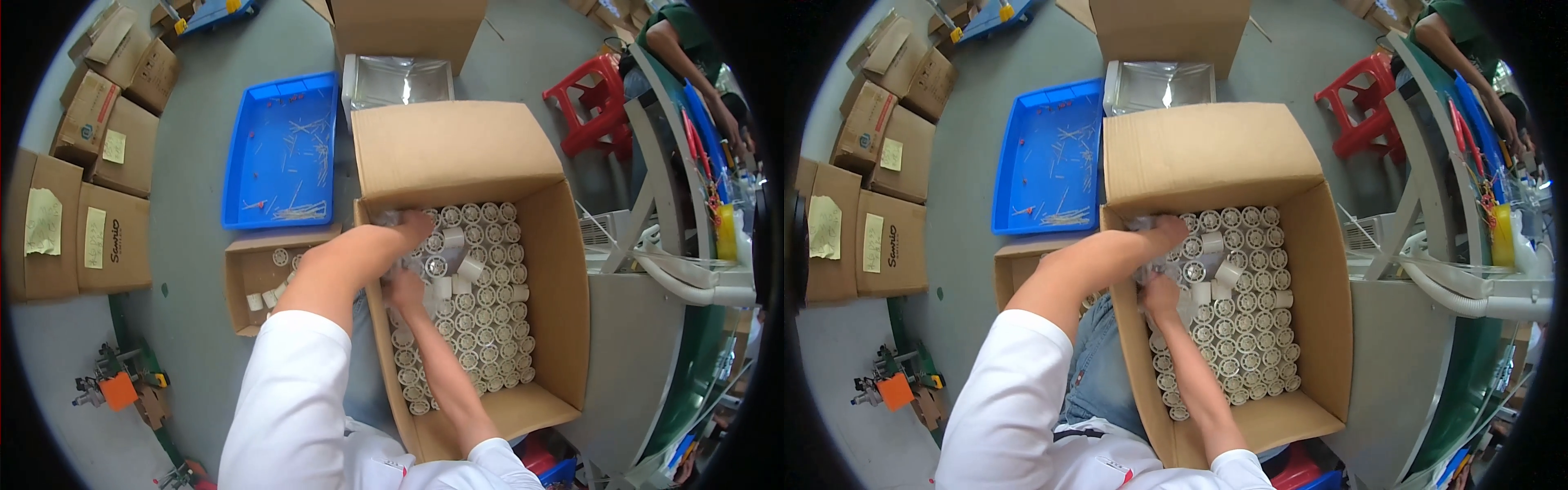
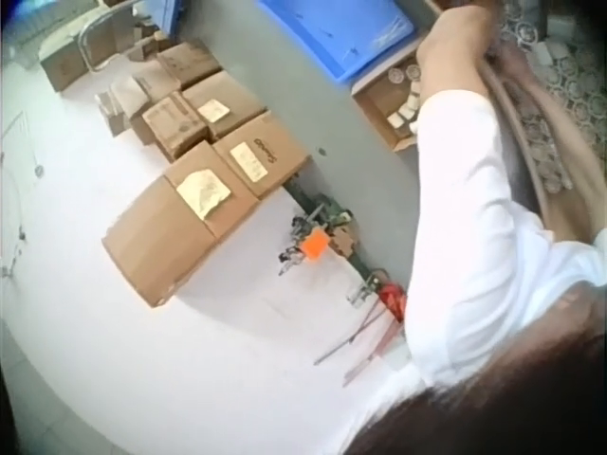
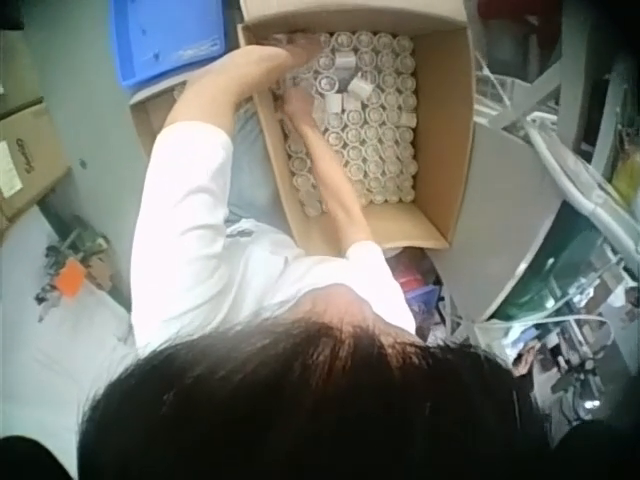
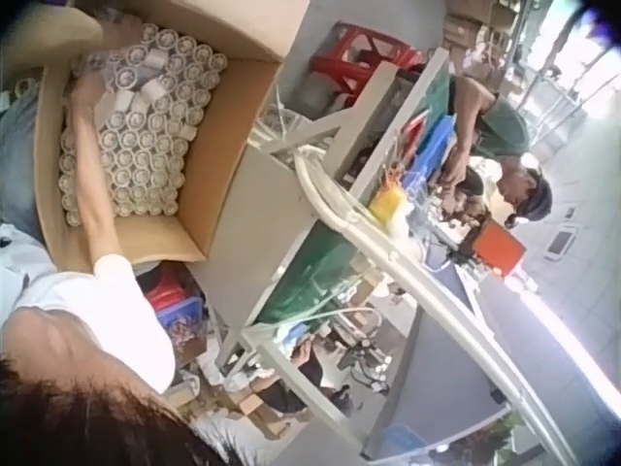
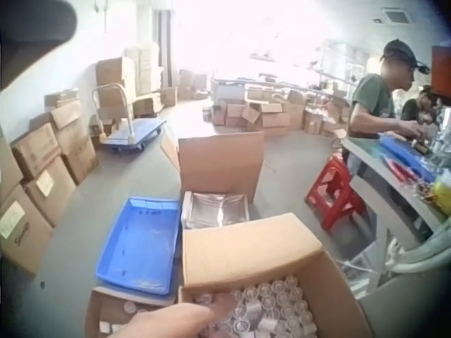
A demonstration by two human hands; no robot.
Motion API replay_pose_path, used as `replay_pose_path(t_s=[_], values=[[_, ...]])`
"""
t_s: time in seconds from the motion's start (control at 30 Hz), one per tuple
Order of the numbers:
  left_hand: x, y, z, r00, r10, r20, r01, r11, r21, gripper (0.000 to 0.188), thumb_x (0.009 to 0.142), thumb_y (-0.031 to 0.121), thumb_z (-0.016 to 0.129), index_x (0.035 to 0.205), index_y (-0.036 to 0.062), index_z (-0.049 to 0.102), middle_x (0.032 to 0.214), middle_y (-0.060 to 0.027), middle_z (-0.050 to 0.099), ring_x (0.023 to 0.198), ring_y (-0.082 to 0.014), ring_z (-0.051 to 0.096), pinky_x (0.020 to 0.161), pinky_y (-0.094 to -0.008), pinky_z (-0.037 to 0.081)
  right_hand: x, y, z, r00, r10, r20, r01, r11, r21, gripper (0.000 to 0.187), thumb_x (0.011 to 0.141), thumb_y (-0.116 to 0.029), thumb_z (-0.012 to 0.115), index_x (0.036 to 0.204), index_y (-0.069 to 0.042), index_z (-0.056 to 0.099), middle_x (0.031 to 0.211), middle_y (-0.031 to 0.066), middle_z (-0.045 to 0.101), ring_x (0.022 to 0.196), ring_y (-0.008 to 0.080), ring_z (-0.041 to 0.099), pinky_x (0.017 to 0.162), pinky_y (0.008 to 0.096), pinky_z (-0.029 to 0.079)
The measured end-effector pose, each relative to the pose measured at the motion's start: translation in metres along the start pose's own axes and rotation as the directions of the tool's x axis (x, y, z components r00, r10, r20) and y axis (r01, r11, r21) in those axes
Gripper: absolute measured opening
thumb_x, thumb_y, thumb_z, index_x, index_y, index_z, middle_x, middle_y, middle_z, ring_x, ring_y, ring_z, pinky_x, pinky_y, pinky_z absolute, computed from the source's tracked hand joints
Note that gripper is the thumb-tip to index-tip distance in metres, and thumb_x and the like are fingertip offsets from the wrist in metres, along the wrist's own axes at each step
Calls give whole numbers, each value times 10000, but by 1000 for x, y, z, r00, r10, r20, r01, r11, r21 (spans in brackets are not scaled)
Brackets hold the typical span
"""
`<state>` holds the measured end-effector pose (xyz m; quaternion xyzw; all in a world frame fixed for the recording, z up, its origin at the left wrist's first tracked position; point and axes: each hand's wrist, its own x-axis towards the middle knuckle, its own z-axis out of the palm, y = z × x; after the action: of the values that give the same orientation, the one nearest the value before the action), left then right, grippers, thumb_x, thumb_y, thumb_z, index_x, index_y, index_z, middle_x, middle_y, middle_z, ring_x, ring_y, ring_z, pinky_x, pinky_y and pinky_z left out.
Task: The person packs small cylindrical components into a cardboard box by hand, then wraps them in a plastic bag.
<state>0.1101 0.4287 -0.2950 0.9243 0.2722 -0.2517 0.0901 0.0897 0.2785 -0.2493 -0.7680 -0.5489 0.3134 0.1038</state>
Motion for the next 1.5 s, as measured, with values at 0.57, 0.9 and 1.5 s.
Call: replay_pose_path(t_s=[0.57, 0.9, 1.5], values=[[-8, -9, -42, 899, 190, 395, -238, 968, 77, 331, 695, 129, 638, 1006, 18, 661, 1083, -193, 634, 1011, -313, 619, 825, -404, 512, -22, 17, -12, 996, 86, -1, -86, 993, 81, 159, 702, -141, 625, 813, -35, 666, 902, 177, 663, 882, 335, 642, 734, 442, 522], [-69, 13, -47, 813, 303, 498, -437, 882, 178, 300, 678, 157, 668, 935, 2, 664, 1014, -189, 652, 949, -310, 637, 787, -410, 517, -77, 101, -28, 999, -17, 38, -18, 648, 762, 245, 611, -185, 705, 785, -17, 670, 757, 164, 662, 730, 282, 634, 667, 390, 471], [-108, 122, -84, 998, 55, 40, -8, 681, -733, 225, 762, 176, 669, 849, -29, 631, 715, -59, 628, 601, -132, 547, 545, -311, 451, -131, 120, -75, 670, 742, 11, -262, 223, 939, 351, 717, -361, 706, 733, -11, 678, 676, 117, 642, 624, 196, 614, 629, 332, 478]])
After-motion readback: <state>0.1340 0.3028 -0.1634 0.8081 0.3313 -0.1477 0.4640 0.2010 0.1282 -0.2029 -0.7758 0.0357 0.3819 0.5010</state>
